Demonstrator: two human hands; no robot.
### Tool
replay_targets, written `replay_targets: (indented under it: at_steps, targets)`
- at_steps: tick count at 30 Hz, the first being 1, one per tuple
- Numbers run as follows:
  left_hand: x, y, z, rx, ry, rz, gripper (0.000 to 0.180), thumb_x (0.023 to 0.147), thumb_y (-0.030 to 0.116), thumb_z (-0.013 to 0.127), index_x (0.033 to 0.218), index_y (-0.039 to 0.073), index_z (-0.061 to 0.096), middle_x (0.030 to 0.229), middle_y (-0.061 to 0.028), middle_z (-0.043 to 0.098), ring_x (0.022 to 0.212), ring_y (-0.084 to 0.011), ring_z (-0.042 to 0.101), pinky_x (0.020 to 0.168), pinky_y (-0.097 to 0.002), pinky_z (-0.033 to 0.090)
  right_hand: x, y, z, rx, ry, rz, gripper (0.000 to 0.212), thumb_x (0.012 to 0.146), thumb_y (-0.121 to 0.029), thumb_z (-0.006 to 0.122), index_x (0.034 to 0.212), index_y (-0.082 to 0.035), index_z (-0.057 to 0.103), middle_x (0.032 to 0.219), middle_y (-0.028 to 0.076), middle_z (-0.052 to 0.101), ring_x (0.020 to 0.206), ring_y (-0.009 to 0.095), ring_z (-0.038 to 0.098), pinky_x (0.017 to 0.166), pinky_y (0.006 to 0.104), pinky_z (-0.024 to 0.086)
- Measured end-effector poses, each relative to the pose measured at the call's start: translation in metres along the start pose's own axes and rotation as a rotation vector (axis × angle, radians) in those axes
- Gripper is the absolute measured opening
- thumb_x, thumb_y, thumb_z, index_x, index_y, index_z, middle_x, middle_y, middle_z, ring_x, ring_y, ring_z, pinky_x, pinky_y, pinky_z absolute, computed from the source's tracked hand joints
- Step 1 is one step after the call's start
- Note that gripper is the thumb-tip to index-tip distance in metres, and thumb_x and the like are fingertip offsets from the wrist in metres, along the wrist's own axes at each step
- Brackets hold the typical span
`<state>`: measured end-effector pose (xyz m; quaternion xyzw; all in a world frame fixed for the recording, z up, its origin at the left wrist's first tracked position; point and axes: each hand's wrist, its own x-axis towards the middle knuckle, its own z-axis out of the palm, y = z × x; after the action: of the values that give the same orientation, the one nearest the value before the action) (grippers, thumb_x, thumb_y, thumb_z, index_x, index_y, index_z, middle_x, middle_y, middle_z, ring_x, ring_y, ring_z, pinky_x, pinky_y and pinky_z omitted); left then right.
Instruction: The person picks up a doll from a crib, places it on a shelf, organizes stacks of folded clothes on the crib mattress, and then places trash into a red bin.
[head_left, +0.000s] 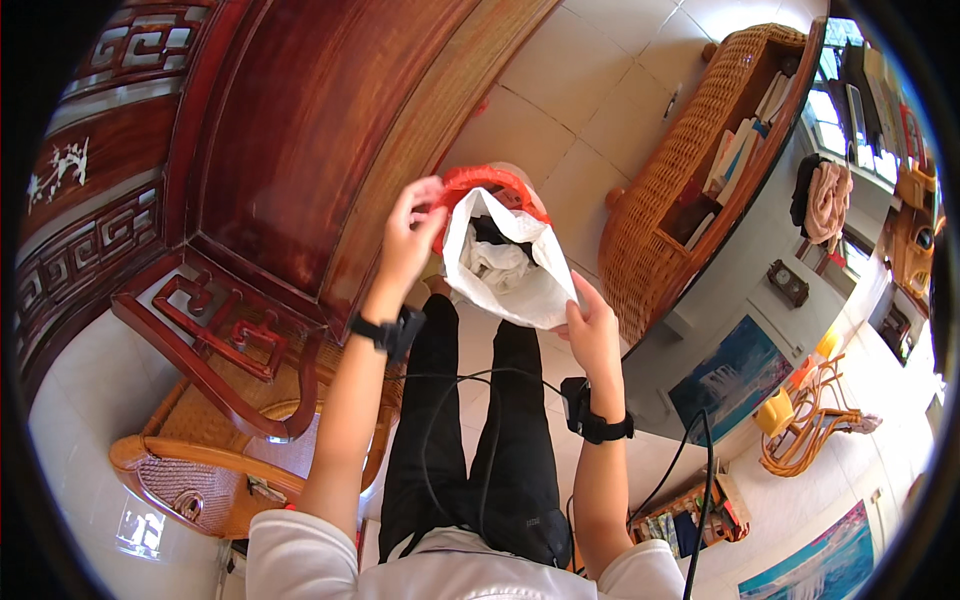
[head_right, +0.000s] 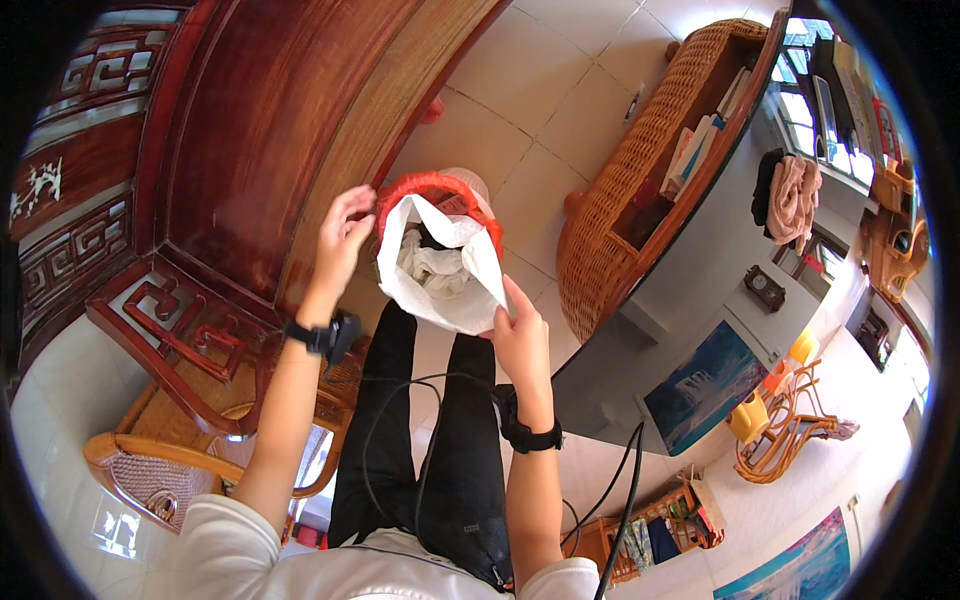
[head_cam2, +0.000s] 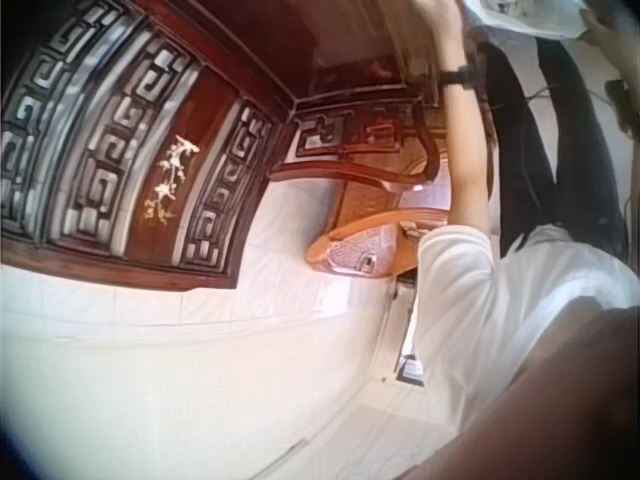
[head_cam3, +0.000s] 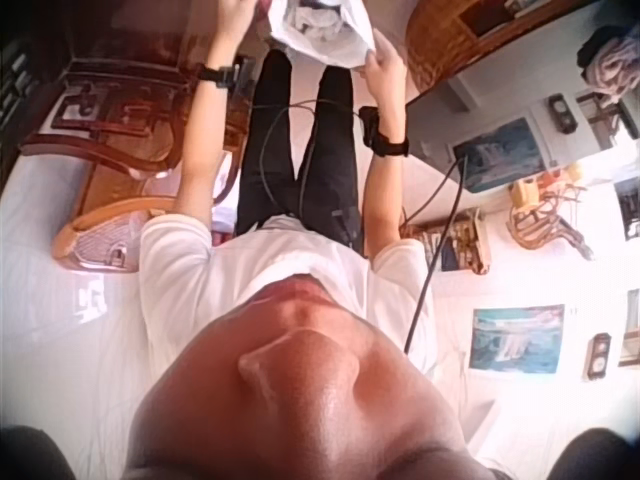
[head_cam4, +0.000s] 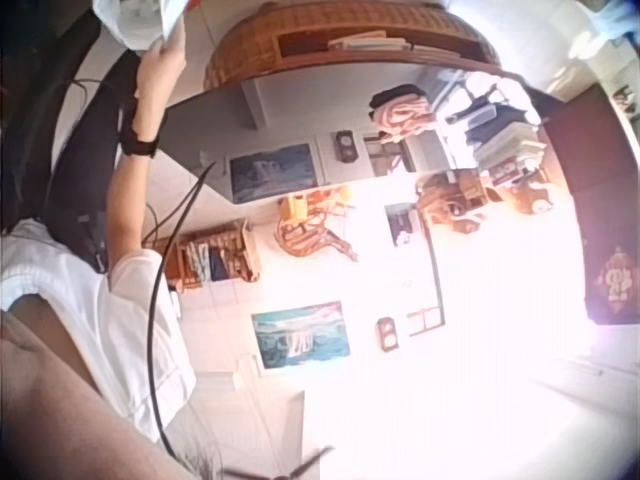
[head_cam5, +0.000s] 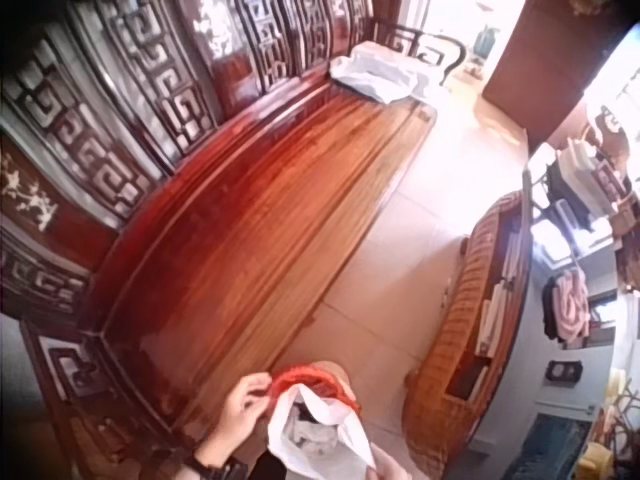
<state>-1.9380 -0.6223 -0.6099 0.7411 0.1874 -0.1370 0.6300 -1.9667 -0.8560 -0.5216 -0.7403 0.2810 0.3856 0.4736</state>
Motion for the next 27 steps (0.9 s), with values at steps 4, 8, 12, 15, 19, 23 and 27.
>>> replay_targets:
  at_steps: [4, 8, 12, 15, 19, 23, 27]
  targets:
    - [0.002, -0.085, -0.006, 0.498, -0.505, 0.156, 0.073, 0.062, 0.003, 0.065, 0.125, 0.003, 0.030, 0.128, -0.0188, 0.034, 0.120, -0.0285, 0.030, 0.099, -0.0351, 0.026, 0.015, 0.018, 0.018, 0.352, 0.085, 0.000, 0.035, 0.085, -0.009, 0.034, 0.117, 0.005, 0.041, 0.098, 0.015, 0.056, 0.074, 0.020, 0.062, 0.065, 0.0250, 0.049]
    - [0.008, -0.096, 0.010, 0.361, -0.533, 0.109, 0.070, 0.061, 0.003, 0.066, 0.123, 0.001, 0.034, 0.123, -0.0186, 0.039, 0.115, -0.0239, 0.037, 0.096, -0.0326, 0.030, 0.028, 0.024, 0.019, 0.502, 0.060, 0.020, 0.033, 0.086, -0.009, 0.036, 0.113, 0.007, 0.044, 0.100, 0.014, 0.056, 0.085, 0.020, 0.059, 0.074, 0.0277, 0.048]
    - [0.011, -0.078, 0.020, 0.118, -0.487, -0.146, 0.035, 0.070, 0.001, 0.058, 0.105, -0.003, 0.051, 0.099, -0.0113, 0.059, 0.093, -0.0141, 0.052, 0.080, -0.0276, 0.040, 0.035, 0.028, 0.013, 0.576, 0.225, -0.202, 0.032, 0.086, -0.010, 0.038, 0.112, 0.007, 0.045, 0.104, 0.012, 0.054, 0.091, 0.017, 0.055, 0.076, 0.0282, 0.047]
    - [0.015, -0.074, 0.005, 0.138, -0.405, -0.110, 0.023, 0.074, -0.001, 0.053, 0.097, -0.004, 0.055, 0.090, -0.0109, 0.062, 0.085, -0.0128, 0.055, 0.075, -0.0263, 0.042, 0.037, 0.000, 0.012, 0.629, 0.247, -0.284, 0.033, 0.086, -0.012, 0.039, 0.113, 0.005, 0.046, 0.105, 0.011, 0.053, 0.093, 0.016, 0.053, 0.081, 0.0285, 0.044]
    - [0.005, -0.027, 0.015, 0.047, -0.380, -0.089, 0.024, 0.077, 0.008, 0.056, 0.098, -0.005, 0.055, 0.093, -0.0083, 0.061, 0.088, -0.0088, 0.051, 0.074, -0.0268, 0.042, 0.034, -0.005, -0.007, 0.727, 0.061, -0.444, 0.059, 0.086, -0.032, 0.045, 0.131, -0.004, 0.018, 0.119, 0.014, 0.043, 0.110, 0.024, 0.042, 0.091, 0.0371, 0.033]
    - [-0.024, 0.010, 0.026, 0.167, -0.328, -0.004, 0.022, 0.077, 0.009, 0.054, 0.096, -0.003, 0.056, 0.088, -0.0147, 0.062, 0.083, -0.0158, 0.058, 0.070, -0.0283, 0.044, 0.022, 0.017, 0.017, 0.201, -0.035, -0.474, 0.116, 0.056, -0.039, 0.076, 0.133, -0.011, -0.006, 0.133, 0.017, 0.022, 0.124, 0.030, 0.020, 0.100, 0.0405, 0.018]
    - [-0.043, 0.071, 0.050, 0.210, -0.644, -0.034, 0.023, 0.071, 0.001, 0.049, 0.093, -0.002, 0.057, 0.075, -0.0187, 0.060, 0.073, -0.0220, 0.060, 0.063, -0.0338, 0.045, 0.019, 0.035, 0.035, 0.212, -0.223, -0.540, 0.065, 0.055, -0.016, 0.078, 0.110, 0.001, 0.048, 0.110, 0.010, 0.048, 0.103, 0.021, 0.043, 0.091, 0.0339, 0.032]
